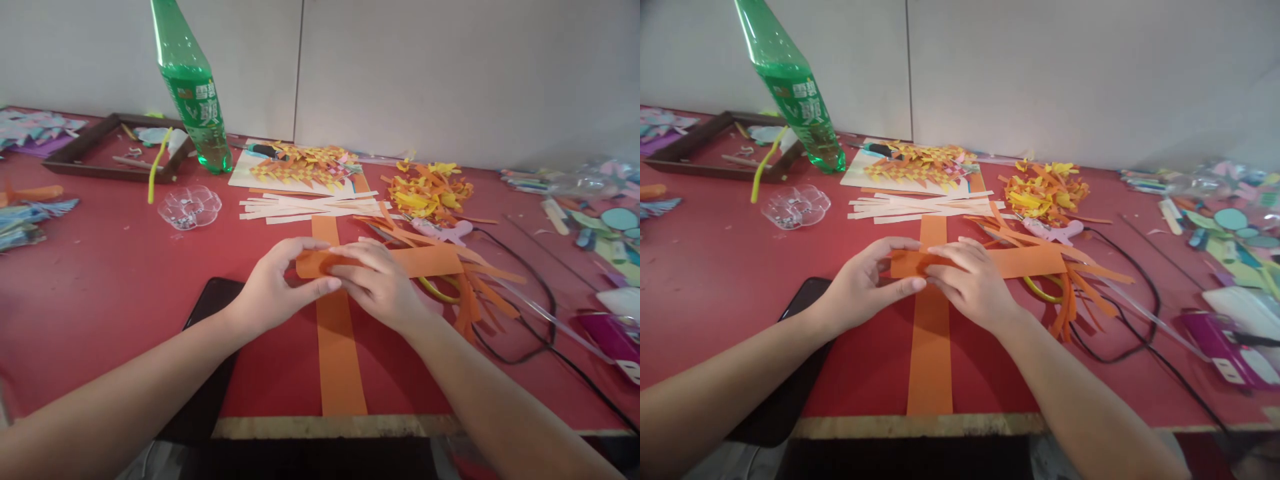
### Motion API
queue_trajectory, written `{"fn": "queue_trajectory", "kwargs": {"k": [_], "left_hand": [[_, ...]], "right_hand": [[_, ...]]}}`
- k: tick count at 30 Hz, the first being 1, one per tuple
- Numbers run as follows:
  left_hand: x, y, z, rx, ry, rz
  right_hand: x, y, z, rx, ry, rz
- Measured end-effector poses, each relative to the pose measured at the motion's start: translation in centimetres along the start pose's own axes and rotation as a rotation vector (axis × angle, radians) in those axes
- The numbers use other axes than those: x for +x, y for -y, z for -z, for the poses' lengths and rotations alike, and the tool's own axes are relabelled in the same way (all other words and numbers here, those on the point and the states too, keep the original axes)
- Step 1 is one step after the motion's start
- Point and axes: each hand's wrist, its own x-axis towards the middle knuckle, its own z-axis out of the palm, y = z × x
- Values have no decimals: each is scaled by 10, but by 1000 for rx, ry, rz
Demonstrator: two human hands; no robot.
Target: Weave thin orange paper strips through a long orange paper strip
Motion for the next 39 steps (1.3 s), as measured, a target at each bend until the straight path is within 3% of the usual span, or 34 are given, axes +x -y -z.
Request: {"fn": "queue_trajectory", "kwargs": {"k": [5,10,12,17,20,22,24,28,33,36,39], "left_hand": [[0,4,1,245,-22,-106],[1,5,0,243,-30,-106],[1,4,0,209,-55,-69],[2,3,1,76,-194,-27],[3,5,1,-75,-253,-10],[3,6,1,-233,-249,2],[3,6,1,-355,-203,12],[1,0,-2,-388,-59,-33],[-1,-2,-5,-318,-60,-84],[-2,-2,-5,-319,-98,-11],[-1,-3,-5,-348,-60,74]], "right_hand": [[1,3,0,-23,8,43],[3,6,-3,-5,17,49],[4,9,-2,-28,-43,33],[3,24,9,-192,-387,33],[0,32,10,5,-337,101],[0,34,6,212,-212,-24],[1,34,-2,440,-108,-266],[3,29,-14,948,-129,-630],[1,28,-17,1167,-219,-764],[2,30,-16,1179,-266,-791],[4,31,-15,1179,-320,-796]]}}
